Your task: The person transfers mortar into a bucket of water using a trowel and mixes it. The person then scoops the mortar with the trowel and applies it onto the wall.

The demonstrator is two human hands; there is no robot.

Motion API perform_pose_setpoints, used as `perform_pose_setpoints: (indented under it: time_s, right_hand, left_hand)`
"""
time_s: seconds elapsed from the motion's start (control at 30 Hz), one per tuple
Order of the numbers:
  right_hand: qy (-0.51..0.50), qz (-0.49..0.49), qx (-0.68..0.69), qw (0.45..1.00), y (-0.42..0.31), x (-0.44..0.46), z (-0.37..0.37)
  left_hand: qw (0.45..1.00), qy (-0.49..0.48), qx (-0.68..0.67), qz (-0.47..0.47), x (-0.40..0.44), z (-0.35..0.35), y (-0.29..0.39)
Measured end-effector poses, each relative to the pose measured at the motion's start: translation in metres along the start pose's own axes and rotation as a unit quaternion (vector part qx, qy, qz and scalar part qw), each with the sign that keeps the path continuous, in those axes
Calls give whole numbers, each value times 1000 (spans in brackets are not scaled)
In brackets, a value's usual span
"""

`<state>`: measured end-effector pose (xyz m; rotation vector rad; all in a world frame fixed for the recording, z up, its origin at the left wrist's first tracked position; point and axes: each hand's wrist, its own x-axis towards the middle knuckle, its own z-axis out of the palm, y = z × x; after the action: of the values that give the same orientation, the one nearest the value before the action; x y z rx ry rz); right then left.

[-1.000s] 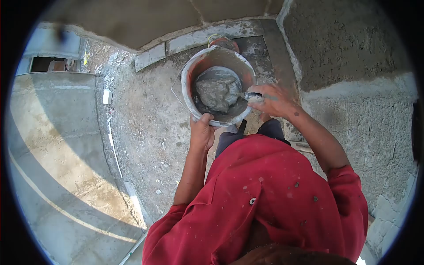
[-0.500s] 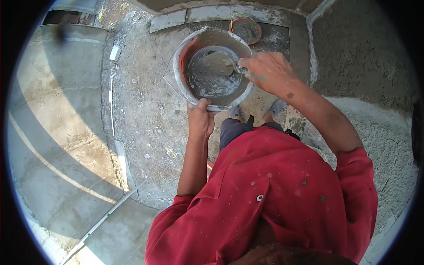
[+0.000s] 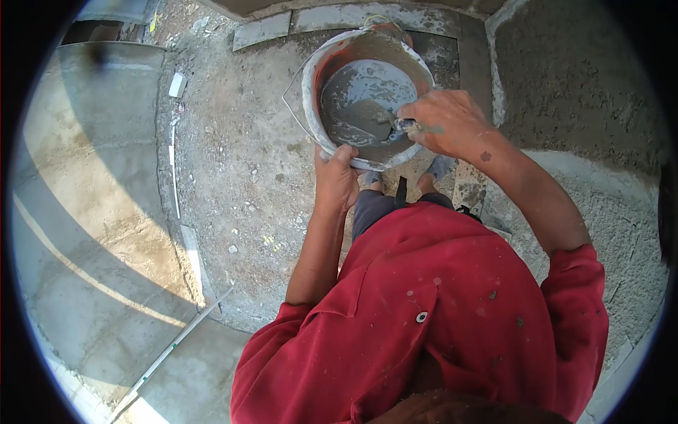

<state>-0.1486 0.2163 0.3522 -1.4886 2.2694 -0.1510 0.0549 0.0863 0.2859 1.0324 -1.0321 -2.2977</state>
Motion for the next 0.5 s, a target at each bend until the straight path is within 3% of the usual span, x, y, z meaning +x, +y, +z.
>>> perform_pose_setpoints:
  time_s: [0.13, 0.23, 0.33, 0.5]
  right_hand:
    - [115, 60, 12, 991, 26, -12, -18]
    - [10, 121, -25, 992, 26, -8, -10]
    - [-38, 111, 51, 992, 16, -3, 39]
    - [29, 102, 170, 980, 8, -13, 66]
  left_hand:
    - [999, -5, 33, 20, 4, -3, -4]
    - [997, -20, 62, 29, 10, -8, -14]
    - [996, -35, 72, 29, 12, -6, -18]
    - [997, -42, 64, 22, 14, -15, -5]
